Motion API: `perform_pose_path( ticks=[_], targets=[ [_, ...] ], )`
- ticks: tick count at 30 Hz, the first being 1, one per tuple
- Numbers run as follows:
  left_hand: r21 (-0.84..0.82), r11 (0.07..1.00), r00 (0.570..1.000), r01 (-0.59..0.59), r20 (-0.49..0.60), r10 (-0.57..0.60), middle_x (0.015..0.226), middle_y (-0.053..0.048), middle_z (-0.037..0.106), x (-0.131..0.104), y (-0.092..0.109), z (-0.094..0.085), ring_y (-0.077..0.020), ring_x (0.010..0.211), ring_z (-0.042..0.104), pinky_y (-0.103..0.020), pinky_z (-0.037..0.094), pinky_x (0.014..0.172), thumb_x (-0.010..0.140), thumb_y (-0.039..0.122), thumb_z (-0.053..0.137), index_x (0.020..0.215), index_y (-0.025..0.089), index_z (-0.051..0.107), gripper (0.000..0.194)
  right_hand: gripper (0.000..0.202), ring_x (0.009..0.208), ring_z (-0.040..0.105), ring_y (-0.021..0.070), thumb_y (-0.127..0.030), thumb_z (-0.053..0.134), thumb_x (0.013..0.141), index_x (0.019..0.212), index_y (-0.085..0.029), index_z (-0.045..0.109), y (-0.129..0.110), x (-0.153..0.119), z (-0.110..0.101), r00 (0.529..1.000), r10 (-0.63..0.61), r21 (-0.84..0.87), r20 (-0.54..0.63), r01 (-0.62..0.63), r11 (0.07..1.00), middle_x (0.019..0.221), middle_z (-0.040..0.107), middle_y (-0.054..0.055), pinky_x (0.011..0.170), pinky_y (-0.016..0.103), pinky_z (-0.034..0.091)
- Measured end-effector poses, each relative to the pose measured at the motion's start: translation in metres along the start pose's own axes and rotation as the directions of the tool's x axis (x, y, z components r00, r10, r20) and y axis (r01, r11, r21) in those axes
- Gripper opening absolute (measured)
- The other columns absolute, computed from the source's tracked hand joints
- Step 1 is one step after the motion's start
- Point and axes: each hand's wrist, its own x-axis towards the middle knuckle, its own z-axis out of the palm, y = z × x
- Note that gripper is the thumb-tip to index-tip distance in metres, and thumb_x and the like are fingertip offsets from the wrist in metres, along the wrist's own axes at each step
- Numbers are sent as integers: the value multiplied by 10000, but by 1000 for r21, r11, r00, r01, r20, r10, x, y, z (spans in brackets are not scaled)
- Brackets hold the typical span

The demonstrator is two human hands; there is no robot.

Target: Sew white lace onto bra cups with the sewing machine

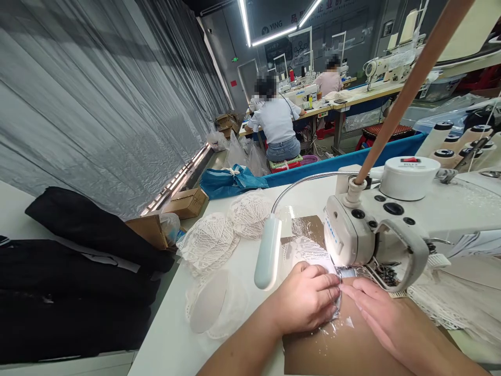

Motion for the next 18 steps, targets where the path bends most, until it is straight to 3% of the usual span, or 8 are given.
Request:
perform_pose_path(
  ticks=[4,7,11,15,18],
  targets=[
    [-8,1000,999,-27,21,27,1321,-64,597,-1,-2,-1,-220,1137,505,-366,388,925,997,293,398,1254,146,556,335,523,848,689,191,-59,333,860,1300,-245,545,-4,5,-4,998,-37,-11,43,38,999,1131,680,62,624,292,547],
    [-19,1000,1000,-5,20,6,1323,-55,595,-2,-1,-3,-218,1141,507,-360,395,933,991,306,410,1254,150,559,340,526,706,685,173,-39,319,846,1277,-219,561,-5,5,-4,998,-50,-75,36,52,996,1076,692,77,499,275,497],
    [-18,997,997,75,-11,-75,1291,-53,610,1,8,0,-221,1089,528,-359,413,896,986,320,405,1227,146,570,340,497,635,683,174,-53,318,842,1231,-191,596,-4,4,-2,999,-29,-117,37,33,993,948,723,83,466,266,484],
    [30,980,979,194,-65,-192,1262,-73,615,5,20,8,-228,1016,545,-376,430,815,981,311,408,1246,160,553,337,488,662,704,192,-56,333,817,1180,-181,633,-4,6,-7,999,-35,-165,20,38,985,950,743,94,458,261,499],
    [45,976,975,212,-81,-208,1239,-97,620,6,21,10,-238,1010,546,-383,438,803,981,321,405,1231,161,563,336,462,683,708,202,-60,347,806,1113,-200,663,-4,7,-10,999,-28,-162,27,32,986,969,744,89,428,261,482]
  ],
)
